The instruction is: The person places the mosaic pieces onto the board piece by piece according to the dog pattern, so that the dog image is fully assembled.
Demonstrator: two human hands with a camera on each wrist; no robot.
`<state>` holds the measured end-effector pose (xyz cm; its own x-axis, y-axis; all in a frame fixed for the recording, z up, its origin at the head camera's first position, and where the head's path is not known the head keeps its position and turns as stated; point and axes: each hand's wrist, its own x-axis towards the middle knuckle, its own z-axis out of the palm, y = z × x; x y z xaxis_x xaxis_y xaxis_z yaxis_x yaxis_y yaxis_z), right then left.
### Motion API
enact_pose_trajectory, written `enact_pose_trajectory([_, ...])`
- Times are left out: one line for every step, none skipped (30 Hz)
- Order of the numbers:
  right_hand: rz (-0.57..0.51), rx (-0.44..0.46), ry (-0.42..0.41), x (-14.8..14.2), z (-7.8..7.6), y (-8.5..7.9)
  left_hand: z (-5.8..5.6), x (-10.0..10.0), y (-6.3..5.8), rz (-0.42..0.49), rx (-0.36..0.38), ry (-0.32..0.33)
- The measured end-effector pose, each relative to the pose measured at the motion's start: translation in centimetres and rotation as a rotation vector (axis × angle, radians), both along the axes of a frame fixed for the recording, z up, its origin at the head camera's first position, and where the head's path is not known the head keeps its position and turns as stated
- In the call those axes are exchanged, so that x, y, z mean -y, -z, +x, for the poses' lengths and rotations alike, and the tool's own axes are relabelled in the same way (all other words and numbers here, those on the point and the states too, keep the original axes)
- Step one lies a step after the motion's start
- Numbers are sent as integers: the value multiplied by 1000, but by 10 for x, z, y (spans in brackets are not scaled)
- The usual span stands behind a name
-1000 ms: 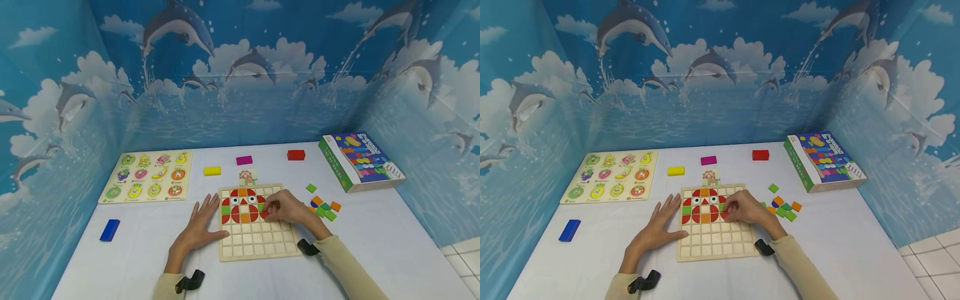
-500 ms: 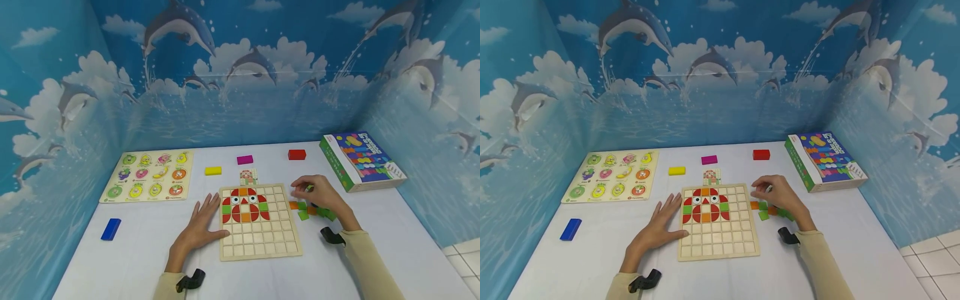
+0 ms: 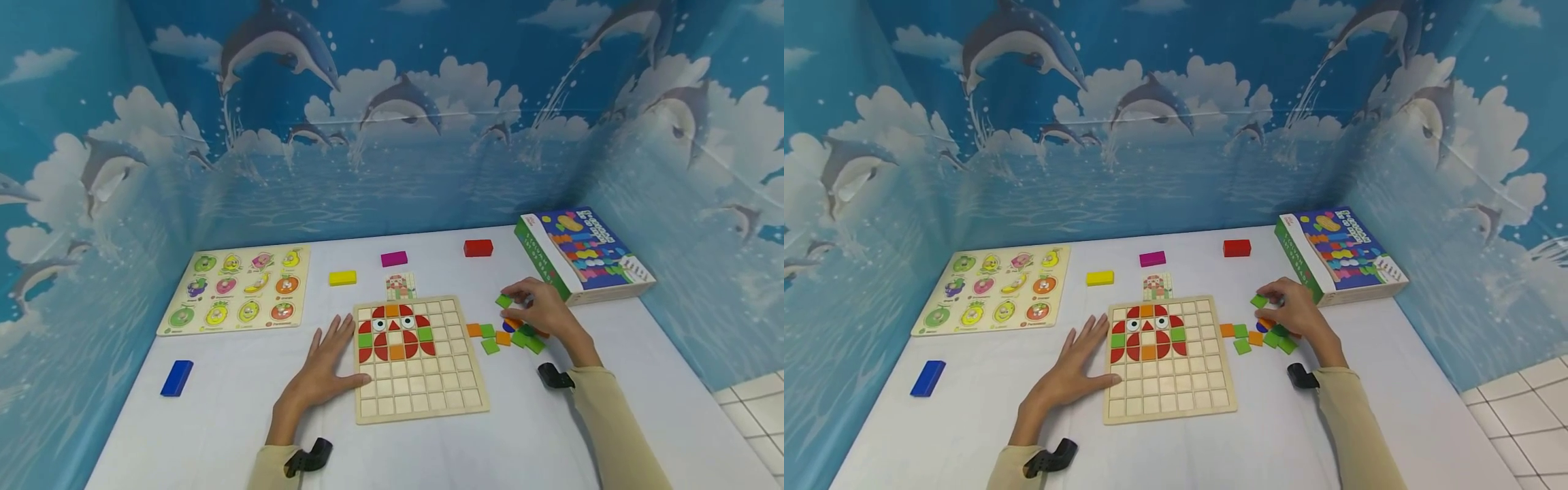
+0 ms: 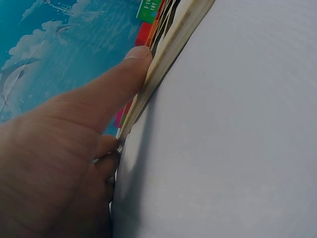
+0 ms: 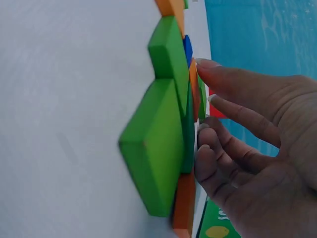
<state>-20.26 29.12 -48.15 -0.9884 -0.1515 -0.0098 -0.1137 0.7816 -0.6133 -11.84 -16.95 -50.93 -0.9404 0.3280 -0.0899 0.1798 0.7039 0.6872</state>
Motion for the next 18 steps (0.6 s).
enact_pose_trajectory([5,3,0,0,0,0,0,0,0,1,1,1])
enact_pose_trajectory([14,5,-2,-1,0,-1,0,0,0,4,1,2])
enact_pose_trajectory([18,13,-4,-2,1,-1,0,0,0,4,1,2])
enact_pose_trajectory([21,23,-7,-3,2,-2,-1,0,0,4,2,1])
enact_pose_trajectory([24,33,-8,-4,2,-3,-1,0,1,5,1,0])
enact_pose_trajectory([25,44,-6,-5,3,-4,-1,1,1,7,0,-2])
enact_pose_trajectory([24,57,2,-6,3,-4,-1,1,1,9,1,-3])
enact_pose_trajectory([23,68,9,-7,4,-4,-1,1,1,10,2,-3])
enact_pose_trajectory([18,80,18,-8,4,-4,-1,1,1,10,3,-3])
enact_pose_trajectory([13,85,24,-8,4,-4,-1,1,1,11,3,-3])
enact_pose_trajectory([13,83,31,-8,4,-3,-1,1,1,13,4,-2])
enact_pose_trajectory([11,82,38,-8,3,-3,-1,1,0,12,3,-1])
enact_pose_trajectory([11,81,43,-8,2,-2,0,1,0,11,3,0])
enact_pose_trajectory([11,77,42,-8,1,-1,0,1,0,9,1,2])
enact_pose_trajectory([10,75,44,-7,0,-1,0,1,0,8,-2,3])
enact_pose_trajectory([12,73,45,-6,-1,-1,0,1,0,7,-2,3])
enact_pose_trajectory([15,74,49,-5,-2,-1,0,1,-1,6,-3,4])
enact_pose_trajectory([16,80,53,-4,-4,-1,0,1,-1,3,-3,5])
